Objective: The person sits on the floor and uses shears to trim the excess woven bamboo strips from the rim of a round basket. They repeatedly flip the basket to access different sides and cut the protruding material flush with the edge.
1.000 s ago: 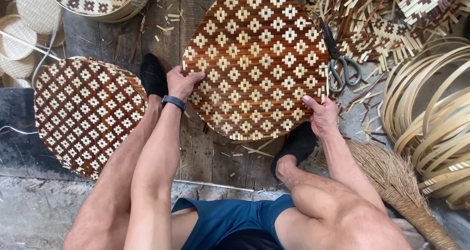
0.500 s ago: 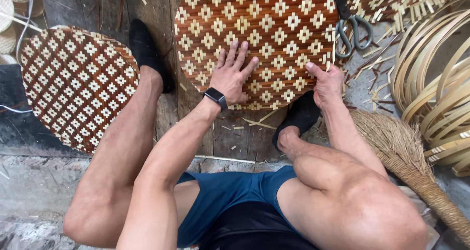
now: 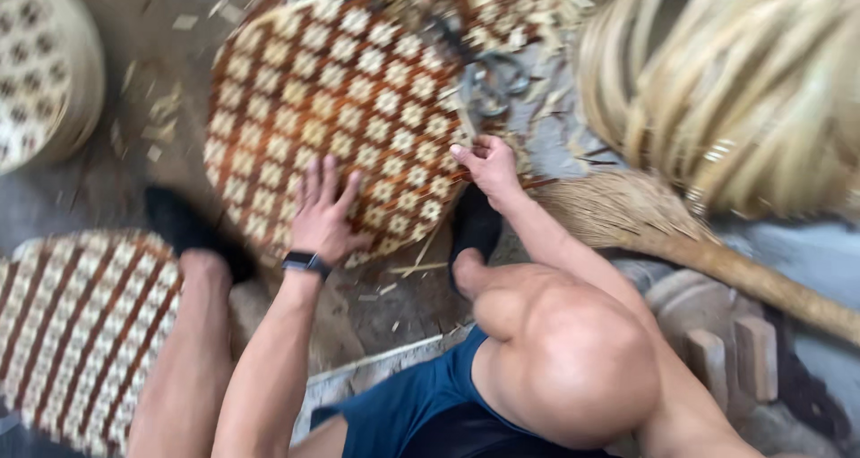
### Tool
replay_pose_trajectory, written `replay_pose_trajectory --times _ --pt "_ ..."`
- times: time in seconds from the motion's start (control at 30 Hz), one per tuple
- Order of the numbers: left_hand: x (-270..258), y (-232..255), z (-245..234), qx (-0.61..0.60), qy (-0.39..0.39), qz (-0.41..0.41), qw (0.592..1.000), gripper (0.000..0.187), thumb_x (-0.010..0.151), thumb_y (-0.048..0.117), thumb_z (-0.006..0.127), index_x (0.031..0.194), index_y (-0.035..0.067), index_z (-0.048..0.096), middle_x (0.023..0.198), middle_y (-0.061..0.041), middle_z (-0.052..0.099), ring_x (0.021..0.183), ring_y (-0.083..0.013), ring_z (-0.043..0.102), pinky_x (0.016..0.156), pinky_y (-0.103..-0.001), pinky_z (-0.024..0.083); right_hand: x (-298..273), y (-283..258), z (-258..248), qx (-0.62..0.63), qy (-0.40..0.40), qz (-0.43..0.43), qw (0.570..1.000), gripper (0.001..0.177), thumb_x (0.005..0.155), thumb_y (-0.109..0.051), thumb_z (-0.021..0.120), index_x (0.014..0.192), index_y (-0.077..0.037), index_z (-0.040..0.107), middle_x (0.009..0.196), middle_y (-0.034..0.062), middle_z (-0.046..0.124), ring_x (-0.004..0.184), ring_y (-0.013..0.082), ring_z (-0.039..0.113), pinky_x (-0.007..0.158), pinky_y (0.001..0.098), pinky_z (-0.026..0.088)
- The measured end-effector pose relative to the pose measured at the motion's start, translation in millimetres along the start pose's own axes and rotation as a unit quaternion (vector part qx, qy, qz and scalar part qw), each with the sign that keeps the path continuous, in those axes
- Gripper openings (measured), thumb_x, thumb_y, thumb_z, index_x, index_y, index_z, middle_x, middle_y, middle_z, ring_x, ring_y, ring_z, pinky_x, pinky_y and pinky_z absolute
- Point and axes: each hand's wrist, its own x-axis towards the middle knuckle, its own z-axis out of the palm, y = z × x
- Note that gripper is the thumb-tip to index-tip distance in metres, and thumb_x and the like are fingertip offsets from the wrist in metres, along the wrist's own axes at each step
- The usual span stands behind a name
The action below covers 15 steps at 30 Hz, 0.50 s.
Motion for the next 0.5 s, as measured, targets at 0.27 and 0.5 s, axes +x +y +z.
replay_pose_trajectory --times 0.27,0.5 --pt "0 12 -17 0.043 -0.024 -0.027 0.998 0.13 0.043 0.049 0.097 0.156 0.029 0.035 0.17 -0.016 0.012 0.158 -0.035 0.01 0.127 -0.05 0.015 -57 -151 -273 -0.339 0.376 -0.415 0.756 0.023 0.104 -0.01 0.065 0.125 -0.007 0.057 0.118 0.0068 0.062 0.114 0.0197 0.065 0.105 0.0374 0.057" --pt "6 3 -11 0.048 -0.016 -0.028 0.998 0.119 0.051 0.055 0.094 0.154 0.03 0.04 0.17 -0.012 0.014 0.157 -0.0315 0.011 0.127 -0.048 0.015 -148 -147 -462 -0.745 0.3 -0.134 0.58 0.054 0.067 -0.03 0.089 0.112 -0.004 0.074 0.115 0.0225 0.063 0.113 0.037 0.057 0.095 0.0462 0.044"
